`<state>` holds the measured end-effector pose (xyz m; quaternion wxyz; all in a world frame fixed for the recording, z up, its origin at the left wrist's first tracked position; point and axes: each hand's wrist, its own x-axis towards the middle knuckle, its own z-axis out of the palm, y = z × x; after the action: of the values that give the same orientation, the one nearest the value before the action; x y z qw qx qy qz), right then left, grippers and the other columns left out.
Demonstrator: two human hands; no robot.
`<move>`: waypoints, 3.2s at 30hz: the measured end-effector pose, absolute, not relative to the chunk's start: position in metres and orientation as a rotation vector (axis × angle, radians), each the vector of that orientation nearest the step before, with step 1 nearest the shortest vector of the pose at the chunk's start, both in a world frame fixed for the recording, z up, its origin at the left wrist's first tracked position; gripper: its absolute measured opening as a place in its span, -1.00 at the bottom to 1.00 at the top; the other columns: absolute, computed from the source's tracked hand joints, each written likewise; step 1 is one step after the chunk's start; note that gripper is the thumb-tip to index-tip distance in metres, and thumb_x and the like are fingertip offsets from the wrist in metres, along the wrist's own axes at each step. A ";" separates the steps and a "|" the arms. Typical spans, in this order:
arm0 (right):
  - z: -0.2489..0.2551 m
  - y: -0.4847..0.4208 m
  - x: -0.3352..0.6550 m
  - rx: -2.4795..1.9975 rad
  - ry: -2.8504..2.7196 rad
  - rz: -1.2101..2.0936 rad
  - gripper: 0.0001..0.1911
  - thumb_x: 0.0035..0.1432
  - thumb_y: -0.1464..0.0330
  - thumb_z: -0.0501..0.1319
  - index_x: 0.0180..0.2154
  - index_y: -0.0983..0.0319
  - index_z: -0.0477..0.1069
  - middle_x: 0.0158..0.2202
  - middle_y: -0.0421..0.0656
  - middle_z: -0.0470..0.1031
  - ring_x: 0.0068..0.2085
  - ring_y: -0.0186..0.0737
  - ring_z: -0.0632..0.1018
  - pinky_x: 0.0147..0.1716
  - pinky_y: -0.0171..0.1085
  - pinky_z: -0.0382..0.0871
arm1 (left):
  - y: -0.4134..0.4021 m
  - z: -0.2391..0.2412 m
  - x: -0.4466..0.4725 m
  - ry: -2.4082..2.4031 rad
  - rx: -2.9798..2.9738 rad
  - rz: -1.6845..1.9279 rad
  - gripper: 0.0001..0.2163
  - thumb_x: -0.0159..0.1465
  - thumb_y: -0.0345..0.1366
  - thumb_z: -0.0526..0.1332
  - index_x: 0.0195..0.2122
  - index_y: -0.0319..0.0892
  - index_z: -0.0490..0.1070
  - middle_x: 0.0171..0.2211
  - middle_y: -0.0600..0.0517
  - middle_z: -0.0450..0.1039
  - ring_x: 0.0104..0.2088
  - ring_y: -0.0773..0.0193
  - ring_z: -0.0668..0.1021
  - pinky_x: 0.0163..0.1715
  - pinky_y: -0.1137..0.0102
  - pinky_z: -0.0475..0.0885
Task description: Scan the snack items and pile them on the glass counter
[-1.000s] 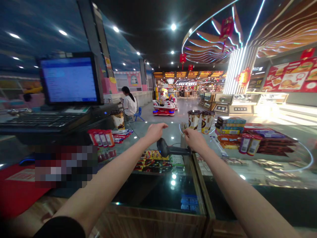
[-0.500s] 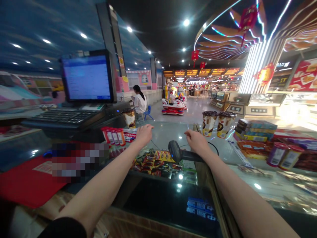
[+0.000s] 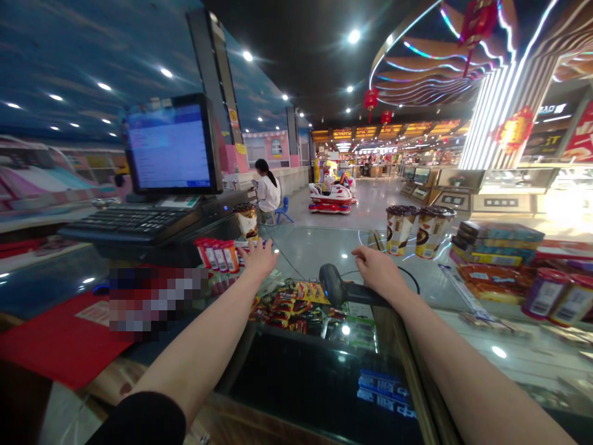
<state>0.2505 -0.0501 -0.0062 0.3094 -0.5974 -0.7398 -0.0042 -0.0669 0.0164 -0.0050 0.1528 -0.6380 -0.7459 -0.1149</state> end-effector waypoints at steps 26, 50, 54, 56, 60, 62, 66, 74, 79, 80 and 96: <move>-0.003 -0.053 0.259 -1.579 -1.917 0.044 -0.71 0.25 0.35 0.12 -0.03 0.18 0.50 -0.15 -0.12 0.64 -0.11 -0.13 0.61 -0.12 -0.24 0.38 | -0.014 -0.001 -0.011 -2.285 -2.081 -0.135 -0.36 0.31 0.12 -0.08 0.28 -0.16 0.25 0.44 -0.19 -0.15 0.36 -0.50 -0.03 0.22 -0.32 -0.04; -0.009 -0.051 0.265 -1.621 -1.943 0.012 -0.72 0.25 0.34 0.11 -0.06 0.17 0.51 -0.13 -0.13 0.64 -0.11 -0.14 0.61 -0.13 -0.26 0.38 | -0.005 -0.003 -0.054 -2.261 -2.004 -0.442 -0.33 0.34 0.14 -0.16 0.35 -0.14 0.11 0.41 -0.24 -0.03 0.39 -0.23 0.03 0.27 -0.25 -0.05; -0.008 -0.052 0.265 -1.626 -1.949 0.020 -0.71 0.25 0.34 0.10 -0.05 0.17 0.51 -0.11 -0.13 0.63 -0.09 -0.13 0.60 -0.12 -0.25 0.38 | -0.007 -0.003 -0.035 -2.294 -2.064 -0.532 -0.31 0.33 0.14 -0.12 0.38 -0.16 0.06 0.43 -0.23 -0.12 0.42 -0.23 -0.07 0.28 -0.24 -0.11; -0.007 -0.052 0.265 -1.632 -1.957 0.022 -0.70 0.25 0.34 0.10 -0.05 0.17 0.51 -0.10 -0.13 0.63 -0.08 -0.12 0.60 -0.12 -0.24 0.38 | -0.008 -0.002 -0.026 -2.315 -2.089 -0.602 -0.31 0.33 0.13 -0.11 0.39 -0.16 0.03 0.44 -0.22 -0.19 0.42 -0.20 -0.10 0.30 -0.18 -0.08; -0.006 -0.054 0.264 -1.631 -1.971 0.026 -0.70 0.26 0.33 0.09 -0.05 0.18 0.51 -0.09 -0.12 0.63 -0.09 -0.11 0.60 -0.11 -0.23 0.38 | -0.012 -0.001 -0.009 -2.288 -2.185 -0.641 -0.33 0.35 0.10 -0.10 0.37 -0.19 0.05 0.42 -0.23 -0.06 0.41 -0.13 0.01 0.33 -0.04 -0.04; -0.005 -0.055 0.263 -1.631 -1.968 0.029 -0.70 0.26 0.33 0.09 -0.05 0.19 0.51 -0.10 -0.10 0.63 -0.09 -0.11 0.60 -0.11 -0.22 0.38 | -0.014 0.000 -0.002 -2.251 -2.232 -0.629 -0.34 0.35 0.09 -0.08 0.36 -0.20 0.08 0.38 -0.22 0.06 0.38 -0.15 0.10 0.32 -0.03 -0.02; -0.005 -0.056 0.263 -1.635 -1.972 0.039 -0.70 0.26 0.33 0.09 -0.06 0.20 0.52 -0.12 -0.09 0.63 -0.08 -0.10 0.60 -0.10 -0.22 0.37 | -0.015 0.002 0.009 -2.219 -2.304 -0.677 -0.36 0.35 0.08 -0.05 0.34 -0.21 0.10 0.34 -0.21 0.14 0.35 -0.13 0.19 0.30 0.01 0.07; -0.008 -0.051 0.267 -1.655 -1.981 0.030 -0.71 0.26 0.34 0.11 -0.07 0.16 0.52 -0.12 -0.13 0.63 -0.10 -0.15 0.60 -0.13 -0.27 0.36 | -0.003 0.008 -0.005 -2.092 -2.219 -0.814 -0.41 0.38 0.07 -0.13 0.31 -0.15 0.17 0.39 -0.12 0.07 0.39 -0.07 0.09 0.32 -0.06 0.00; -0.008 -0.053 0.266 -1.648 -1.990 0.044 -0.71 0.25 0.36 0.10 -0.06 0.18 0.53 -0.13 -0.11 0.63 -0.09 -0.15 0.60 -0.11 -0.28 0.36 | 0.009 0.009 -0.036 -2.113 -2.193 -0.601 -0.43 0.39 -0.02 -0.17 0.37 -0.11 0.05 0.43 -0.05 -0.04 0.42 -0.06 -0.02 0.34 -0.13 -0.13; -0.007 -0.054 0.265 -1.650 -1.989 0.048 -0.70 0.25 0.36 0.10 -0.06 0.18 0.53 -0.12 -0.10 0.63 -0.09 -0.15 0.59 -0.10 -0.27 0.36 | 0.012 0.009 -0.040 -2.107 -2.209 -0.551 -0.42 0.39 -0.01 -0.18 0.38 -0.11 0.04 0.43 -0.05 -0.05 0.42 -0.08 -0.04 0.34 -0.16 -0.16; -0.005 -0.056 0.263 -1.647 -1.970 0.066 -0.70 0.24 0.36 0.11 -0.06 0.18 0.53 -0.10 -0.11 0.63 -0.08 -0.14 0.59 -0.07 -0.25 0.36 | 0.009 0.008 -0.036 -1.794 -2.233 -0.470 -0.72 0.37 -0.23 0.05 0.00 0.08 0.50 0.07 0.00 0.48 0.12 0.04 0.45 0.34 -0.08 -0.15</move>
<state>0.2631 -0.0556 -0.0053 0.2826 -0.6150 -0.7357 0.0245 -0.0357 0.0094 0.0083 0.1193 -0.7638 -0.6136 -0.1607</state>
